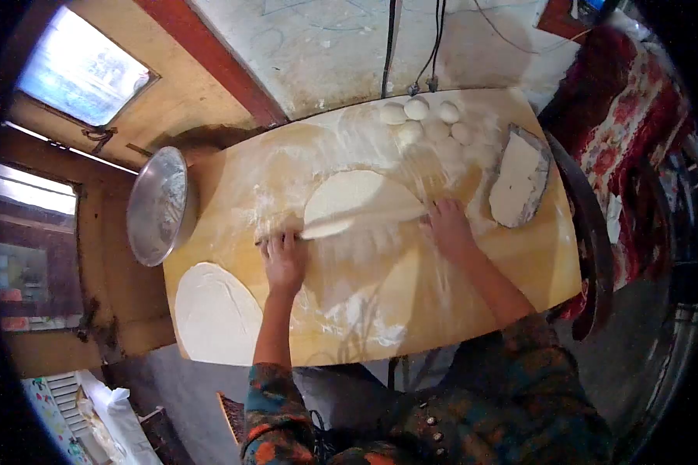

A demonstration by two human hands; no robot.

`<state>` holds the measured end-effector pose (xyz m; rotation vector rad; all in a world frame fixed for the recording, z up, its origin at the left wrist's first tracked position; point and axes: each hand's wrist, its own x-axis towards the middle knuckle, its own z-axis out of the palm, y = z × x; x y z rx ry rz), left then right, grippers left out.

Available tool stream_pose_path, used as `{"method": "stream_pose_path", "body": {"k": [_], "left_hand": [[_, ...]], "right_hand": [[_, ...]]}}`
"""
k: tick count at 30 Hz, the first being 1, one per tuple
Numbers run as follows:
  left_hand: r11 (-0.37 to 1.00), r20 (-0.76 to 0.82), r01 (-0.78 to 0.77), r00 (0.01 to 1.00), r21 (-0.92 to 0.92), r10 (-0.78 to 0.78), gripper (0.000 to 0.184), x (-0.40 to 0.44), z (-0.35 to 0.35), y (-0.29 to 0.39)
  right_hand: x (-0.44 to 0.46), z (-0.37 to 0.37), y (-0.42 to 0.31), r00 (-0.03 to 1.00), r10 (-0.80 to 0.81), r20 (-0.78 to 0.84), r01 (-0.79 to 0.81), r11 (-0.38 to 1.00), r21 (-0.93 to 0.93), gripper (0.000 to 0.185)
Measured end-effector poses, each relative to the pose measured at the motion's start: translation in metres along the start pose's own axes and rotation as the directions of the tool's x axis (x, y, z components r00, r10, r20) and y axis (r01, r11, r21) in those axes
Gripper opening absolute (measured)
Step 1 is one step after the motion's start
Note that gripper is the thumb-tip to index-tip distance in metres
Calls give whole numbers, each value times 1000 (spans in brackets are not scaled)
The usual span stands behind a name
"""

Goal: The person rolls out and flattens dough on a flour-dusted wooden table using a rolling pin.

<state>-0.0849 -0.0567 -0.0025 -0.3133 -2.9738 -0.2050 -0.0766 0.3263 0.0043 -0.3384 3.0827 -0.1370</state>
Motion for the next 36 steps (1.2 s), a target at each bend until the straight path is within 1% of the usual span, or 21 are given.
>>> {"method": "stream_pose_path", "body": {"k": [3, 4, 6, 7, 9, 11, 12, 13, 15, 16, 18, 21, 22, 24, 28, 29, 31, 32, 33, 35, 36], "left_hand": [[999, -21, -8, 1000, 33, 8, 50, -61, -2, 4], [999, -35, -7, 999, 47, 9, 50, -81, -5, 8], [998, 70, -27, 997, 53, 23, 51, -119, -11, 13], [998, 122, -38, 992, 58, 30, 52, -129, -23, 19], [1000, 100, 1, 995, 6, -2, 50, -156, -33, 33], [999, 96, -32, 995, 30, 28, 51, -172, -30, 36], [999, 150, 30, 988, -28, -25, 52, -170, -43, 43], [990, 86, 119, 990, -76, -113, 51, -169, -40, 42], [939, -35, 286, 954, -189, -298, 49, -158, -29, 38], [888, -10, 367, 923, -278, -385, 48, -143, -40, 48], [865, 21, 403, 909, -298, -416, 46, -123, -12, 52], [843, 94, 485, 874, -233, -477, 39, -90, 4, 78], [837, 121, 511, 860, -194, -496, 36, -82, 7, 86], [818, 111, 512, 858, -261, -502, 31, -75, 11, 93], [825, 185, 433, 901, -364, -392, 26, -62, 8, 83], [679, 282, 517, 855, -520, -435, 25, -57, 6, 83], [284, 483, 634, 750, -719, -451, 24, -44, -7, 86], [195, 493, 628, 735, -753, -466, 25, -37, -23, 105], [279, 415, 532, 825, -800, -384, 28, -34, -13, 111], [406, 253, 311, 948, -859, -192, 35, -34, 10, 116], [319, 328, 371, 927, -872, -183, 38, -31, 6, 116]], "right_hand": [[-63, 13, -15, 999, -34, -5, 33, 995, -91, 54], [-81, 5, -23, 999, -32, -6, 32, 999, -19, 52], [-117, -8, -38, 1000, -30, -4, 30, 991, 127, 49], [-132, -5, -42, 994, -77, -77, 87, 988, 128, 46], [-158, 10, -49, 962, -167, -217, 196, 973, 120, 40], [-168, 26, -51, 988, -151, 22, 135, 934, 331, 36], [-172, 22, -55, 985, -172, 29, 150, 920, 362, 35], [-177, 18, -58, 981, -193, 36, 163, 905, 392, 34], [-180, 1, -71, 945, -275, -179, 318, 903, 288, 34], [-178, -11, -83, 970, -208, -126, 239, 914, 328, 34], [-163, -31, -111, 997, -74, -14, 74, 917, 393, 34], [-140, 1, -142, 964, 19, -266, 140, 812, 566, 37], [-137, 4, -146, 968, 9, -253, 129, 842, 524, 35], [-130, 3, -153, 976, -7, -220, 105, 894, 436, 33], [-123, -8, -151, 987, 157, 47, -144, 699, 700, 28], [-118, -7, -149, 975, 198, 98, -205, 644, 737, 28], [-116, -8, -152, 953, 263, 148, -275, 557, 784, 30], [-115, -11, -152, 947, 287, 142, -280, 532, 799, 32], [-114, -13, -152, 941, 311, 134, -284, 510, 812, 35], [-117, -6, -149, 959, 277, 58, -216, 582, 784, 38], [-118, -2, -146, 966, 259, 19, -180, 616, 767, 39]]}}
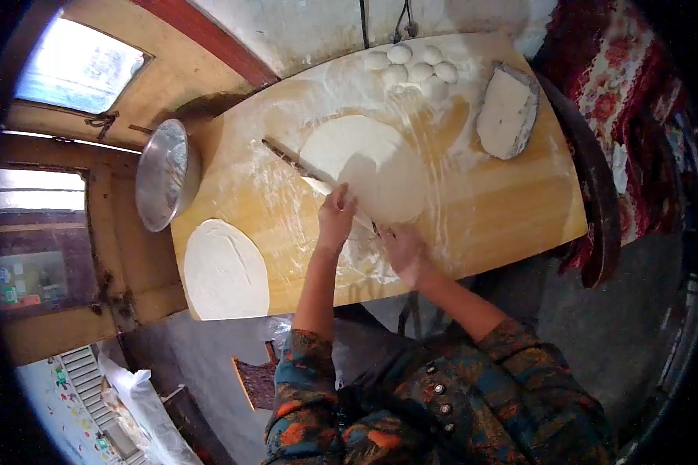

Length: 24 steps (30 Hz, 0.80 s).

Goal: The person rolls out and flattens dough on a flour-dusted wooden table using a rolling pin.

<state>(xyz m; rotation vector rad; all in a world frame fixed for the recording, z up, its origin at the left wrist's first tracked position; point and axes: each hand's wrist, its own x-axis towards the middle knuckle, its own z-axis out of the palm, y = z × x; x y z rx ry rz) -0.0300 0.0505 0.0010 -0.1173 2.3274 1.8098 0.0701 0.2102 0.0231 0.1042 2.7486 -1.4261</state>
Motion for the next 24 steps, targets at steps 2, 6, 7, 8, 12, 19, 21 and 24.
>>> {"method": "stream_pose_path", "body": {"k": [2, 6, 7, 8, 12, 19, 21, 24], "left_hand": [[977, 83, 147, 987, -155, -135, 43, -3, -10, 14], [964, -170, -180, 962, 196, 214, 37, -11, -47, 5], [955, -242, -135, 949, 266, 202, 37, -19, -58, 3], [940, -313, -80, 931, 331, 189, 38, -30, -69, 0], [821, -411, -16, 860, 571, 303, 35, -88, -91, -29], [607, -288, 23, 894, 795, 343, 41, -130, -96, -76], [616, -285, 7, 890, 788, 355, 41, -129, -99, -75], [630, -288, -2, 888, 777, 358, 41, -130, -99, -73]], "right_hand": [[2, -9, -2, 922, 9, 388, 63, 983, -172, 41], [-58, 26, 41, 801, -562, 205, 589, 682, -433, 70], [-52, 22, 32, 800, -512, 313, 600, 687, -410, 74], [-48, 18, 24, 787, -452, 420, 606, 696, -386, 78], [-32, 28, -13, 745, -375, 552, 652, 583, -484, 70], [13, 78, -39, 826, -456, 331, 562, 623, -544, 79], [25, 90, -43, 798, -530, 289, 587, 570, -576, 78], [23, 98, -20, 755, -578, 310, 640, 548, -538, 75]]}}
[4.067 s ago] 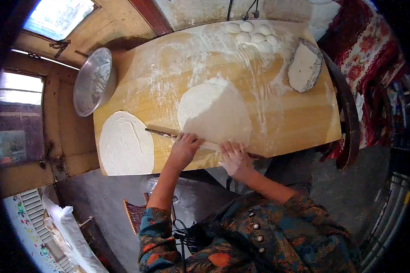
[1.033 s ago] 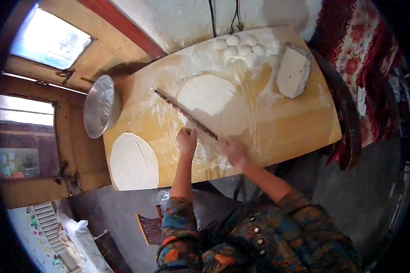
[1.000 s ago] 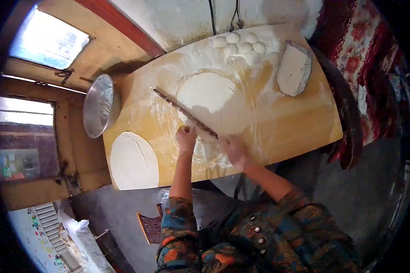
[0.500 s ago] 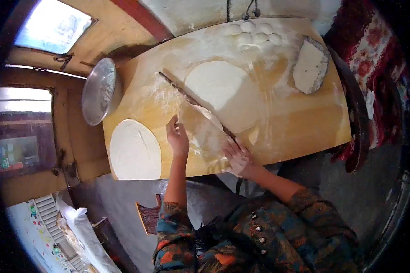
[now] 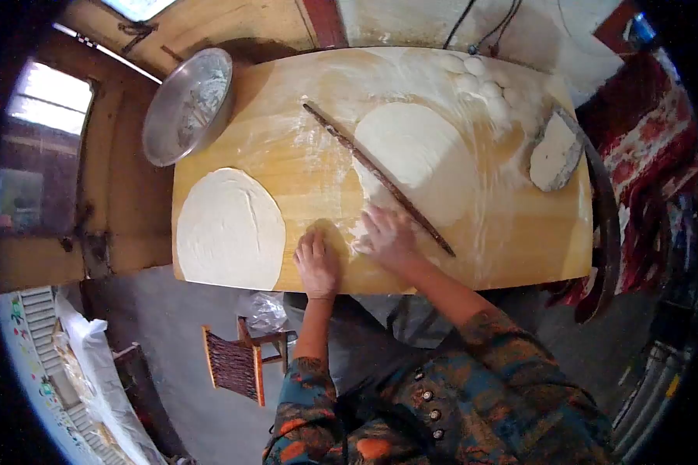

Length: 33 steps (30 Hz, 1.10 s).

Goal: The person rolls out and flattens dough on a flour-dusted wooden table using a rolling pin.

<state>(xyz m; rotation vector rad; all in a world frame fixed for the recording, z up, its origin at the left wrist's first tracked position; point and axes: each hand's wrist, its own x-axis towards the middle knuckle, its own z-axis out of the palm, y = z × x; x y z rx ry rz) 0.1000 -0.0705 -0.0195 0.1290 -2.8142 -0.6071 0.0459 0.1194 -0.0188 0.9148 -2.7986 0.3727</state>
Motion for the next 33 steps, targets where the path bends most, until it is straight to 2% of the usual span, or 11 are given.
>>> {"method": "stream_pose_path", "body": {"k": [3, 6, 9, 13, 19, 22, 24, 26, 29, 32, 33], "left_hand": [[1000, -6, 7, 1000, -22, -7, 41, -6, -2, 1], [999, -15, -1, 1000, -47, 0, 42, -4, -1, -2], [998, -3, 1, 1000, -61, -1, 43, -2, -1, -3], [999, 30, 6, 1000, -52, -4, 42, -2, -5, 3], [1000, 10, -11, 1000, -28, 11, 40, -2, -4, 4], [999, -12, -33, 999, -6, 33, 40, -3, 1, -2], [1000, -23, -23, 999, 20, 24, 40, -5, 4, 0], [999, -37, -39, 999, 25, 39, 39, -3, 1, 3], [996, -51, -41, 998, 77, 45, 39, -3, 11, -7], [997, -81, -15, 997, 71, 21, 33, -3, 5, 4], [997, -100, -22, 995, 73, 29, 30, 2, 5, 5]], "right_hand": [[-23, -45, -5, 784, 323, 529, -362, 932, -32, 72], [-47, -40, -3, 895, 292, 336, -254, 955, -152, 76], [4, -32, -5, 867, 278, 414, -301, 954, -11, 63], [26, 20, -15, 992, 64, 106, -59, 997, -53, 21], [-19, -22, -7, 973, -177, 145, 161, 980, 117, 16], [-42, -20, 43, 996, 69, -50, -54, 966, 254, 16], [-23, -87, 73, 768, 580, 270, -633, 753, 183, 27], [-17, -84, 121, 852, 523, 41, -495, 777, 388, 36], [-28, -49, 164, 960, 242, -144, -184, 926, 329, 39], [-5, -141, 146, 753, 651, -91, -441, 603, 664, 40], [-7, -125, 153, 843, 526, -114, -398, 752, 525, 41]]}}
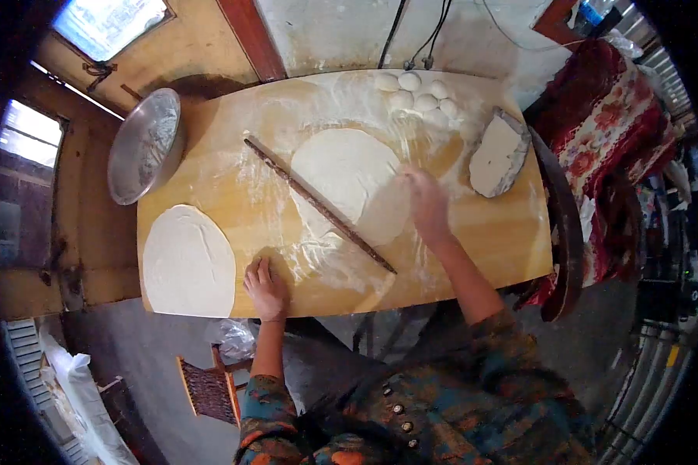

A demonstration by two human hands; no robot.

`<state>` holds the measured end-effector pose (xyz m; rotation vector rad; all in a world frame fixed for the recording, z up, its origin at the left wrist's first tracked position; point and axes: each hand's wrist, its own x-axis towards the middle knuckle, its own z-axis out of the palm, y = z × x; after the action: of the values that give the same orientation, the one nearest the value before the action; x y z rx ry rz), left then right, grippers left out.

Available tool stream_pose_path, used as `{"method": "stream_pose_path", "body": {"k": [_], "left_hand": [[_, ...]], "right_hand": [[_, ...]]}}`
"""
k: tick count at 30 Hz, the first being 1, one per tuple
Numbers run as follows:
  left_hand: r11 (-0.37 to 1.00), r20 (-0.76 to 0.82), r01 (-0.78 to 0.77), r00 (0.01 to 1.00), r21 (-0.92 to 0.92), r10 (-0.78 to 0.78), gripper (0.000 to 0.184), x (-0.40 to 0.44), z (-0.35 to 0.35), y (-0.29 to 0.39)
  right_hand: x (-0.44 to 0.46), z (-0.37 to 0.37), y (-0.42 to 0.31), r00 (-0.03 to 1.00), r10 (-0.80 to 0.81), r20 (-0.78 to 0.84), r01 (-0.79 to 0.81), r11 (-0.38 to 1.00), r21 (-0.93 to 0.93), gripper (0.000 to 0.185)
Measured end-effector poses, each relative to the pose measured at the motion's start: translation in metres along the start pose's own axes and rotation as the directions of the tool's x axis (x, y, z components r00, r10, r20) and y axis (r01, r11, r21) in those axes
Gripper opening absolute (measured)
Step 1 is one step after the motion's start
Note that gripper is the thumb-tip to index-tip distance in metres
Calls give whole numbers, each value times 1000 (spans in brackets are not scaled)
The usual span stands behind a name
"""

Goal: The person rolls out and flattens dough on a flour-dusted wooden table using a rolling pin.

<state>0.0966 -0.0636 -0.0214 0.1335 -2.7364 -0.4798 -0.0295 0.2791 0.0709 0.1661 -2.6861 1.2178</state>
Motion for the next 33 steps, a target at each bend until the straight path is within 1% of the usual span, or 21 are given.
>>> {"method": "stream_pose_path", "body": {"k": [1, 2, 3, 5, 8, 9, 10, 11, 14, 17, 18, 20, 23, 26, 28, 29, 30, 32, 33], "left_hand": [[999, -3, 34, 999, 19, -34, 31, 3, 1, 3], [997, -9, 64, 998, 36, -63, 33, 9, 5, 9], [994, -20, 93, 996, 53, -92, 34, 17, 9, 15], [987, 33, 157, 987, 15, -157, 33, 34, 33, 32], [979, 121, 201, 972, 24, -202, 32, 64, 42, 66], [972, 115, 234, 966, 6, -233, 32, 65, 42, 77], [966, 112, 260, 960, -14, -257, 32, 70, 42, 87], [961, 97, 273, 959, -44, -268, 32, 78, 43, 94], [925, 244, 377, 902, -38, -358, 28, 87, 36, 103], [924, 281, 356, 909, -141, -308, 26, 81, 39, 90], [934, 260, 321, 926, -160, -274, 25, 80, 43, 82], [945, 215, 257, 953, -201, -214, 24, 72, 51, 71], [915, 175, 338, 937, -219, -304, 23, 69, 51, 71], [919, 161, 336, 938, -207, -306, 23, 68, 48, 76], [920, 177, 376, 919, -115, -353, 23, 70, 45, 88], [917, 180, 393, 909, -66, -376, 24, 72, 42, 93], [916, 229, 398, 897, -42, -379, 25, 74, 38, 93], [917, 325, 398, 867, 2, -377, 27, 82, 34, 94], [908, 375, 418, 847, -32, -377, 27, 87, 32, 94]], "right_hand": [[-2, 17, 22, 988, -130, 82, 141, 979, -151, 42], [-1, 26, 35, 954, -243, 176, 286, 915, -286, 43], [4, 28, 33, 963, -238, 123, 266, 901, -341, 43], [-3, 35, 18, 972, -230, 55, 231, 873, -429, 45], [-28, 62, 36, 915, -327, 238, 404, 738, -540, 48], [-33, 60, 15, 904, -190, 383, 371, 794, -482, 47], [-32, 50, -24, 853, -53, 519, 318, 842, -435, 46], [-30, 43, -44, 773, 68, 631, 254, 878, -405, 45], [-70, 86, -2, 887, 10, 462, 91, 976, -196, 38], [-90, 90, 14, 879, -44, 474, 144, 974, -176, 35], [-94, 86, 13, 883, -141, 448, 254, 946, -203, 34], [-104, 70, 11, 847, -334, 413, 464, 844, -269, 34], [-124, 64, 29, 832, -301, 466, 418, 892, -171, 36], [-117, 40, 10, 866, -298, 403, 375, 918, -128, 40], [-95, 44, 1, 885, -239, 399, 329, 929, -171, 39], [-91, 49, 3, 889, -271, 369, 354, 918, -177, 39], [-87, 54, 6, 891, -303, 338, 379, 907, -185, 39], [-89, 76, 26, 855, -472, 214, 511, 837, -195, 38], [-88, 75, 24, 909, -332, 251, 377, 913, -157, 39]]}}
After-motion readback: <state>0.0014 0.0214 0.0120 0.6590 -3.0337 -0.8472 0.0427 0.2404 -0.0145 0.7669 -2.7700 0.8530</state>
